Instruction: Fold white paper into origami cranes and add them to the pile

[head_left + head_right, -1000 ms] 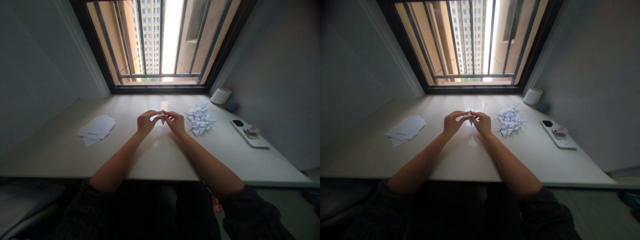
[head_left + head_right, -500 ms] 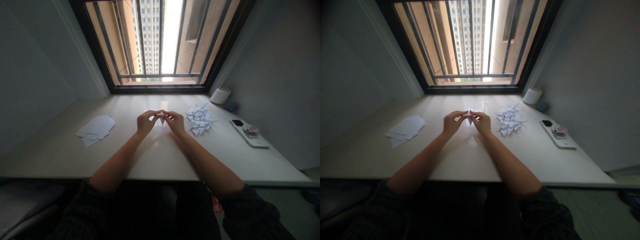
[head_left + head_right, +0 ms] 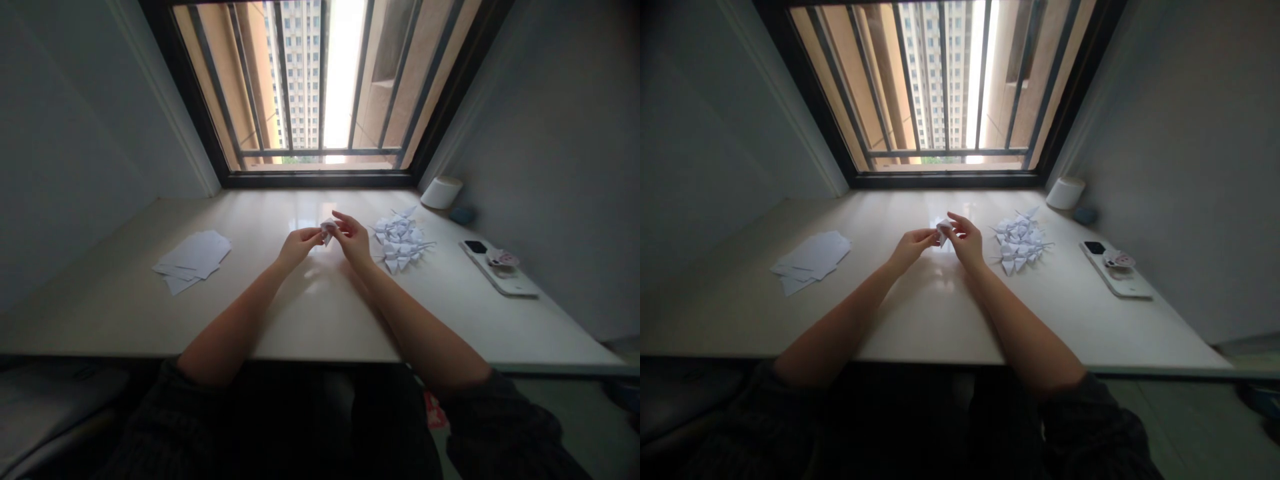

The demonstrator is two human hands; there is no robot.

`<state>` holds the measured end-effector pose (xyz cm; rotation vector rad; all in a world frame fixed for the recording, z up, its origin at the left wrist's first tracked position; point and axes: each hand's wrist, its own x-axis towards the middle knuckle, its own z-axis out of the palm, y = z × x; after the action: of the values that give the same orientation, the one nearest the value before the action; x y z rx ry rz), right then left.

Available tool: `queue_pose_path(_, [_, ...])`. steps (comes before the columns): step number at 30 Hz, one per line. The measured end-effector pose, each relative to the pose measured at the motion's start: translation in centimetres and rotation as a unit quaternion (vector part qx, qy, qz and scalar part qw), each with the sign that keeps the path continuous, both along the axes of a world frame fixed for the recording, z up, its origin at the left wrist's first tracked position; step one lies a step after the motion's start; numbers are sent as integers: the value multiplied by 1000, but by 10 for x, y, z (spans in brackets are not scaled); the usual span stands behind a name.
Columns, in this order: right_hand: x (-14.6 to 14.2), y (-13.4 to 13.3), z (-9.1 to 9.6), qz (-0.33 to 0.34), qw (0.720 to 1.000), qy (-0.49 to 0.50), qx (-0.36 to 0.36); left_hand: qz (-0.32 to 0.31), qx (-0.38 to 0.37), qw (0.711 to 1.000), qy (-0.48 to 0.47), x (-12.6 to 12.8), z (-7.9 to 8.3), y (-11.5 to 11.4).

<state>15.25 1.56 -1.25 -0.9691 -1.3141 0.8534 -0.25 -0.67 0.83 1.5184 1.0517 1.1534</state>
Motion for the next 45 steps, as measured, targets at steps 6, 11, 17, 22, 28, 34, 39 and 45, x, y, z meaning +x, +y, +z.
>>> queue_pose_path(6, [-1,-1,1,56,997,60,-9,-7,-96,992,-80,2,2,-3])
queue_pose_path(11, [-1,-3,4,68,995,71,-32,10,-136,982,-129,-2,2,0])
queue_pose_path(17, [-2,-4,7,69,993,89,-32,11,-143,981,-130,-1,4,0])
queue_pose_path(22, [-3,-3,6,84,993,86,-22,31,-130,984,-120,0,3,0])
queue_pose_path(28, [-1,-2,3,99,994,49,15,49,-85,991,-94,0,0,0])
queue_pose_path(34, [-2,-2,2,141,990,19,15,68,-56,991,-100,-2,-6,5])
queue_pose_path(39, [-4,-3,3,152,988,14,9,67,-46,991,-109,-2,-8,6])
queue_pose_path(45, [-4,-6,6,156,988,-4,6,61,-49,991,-112,-2,-6,4])
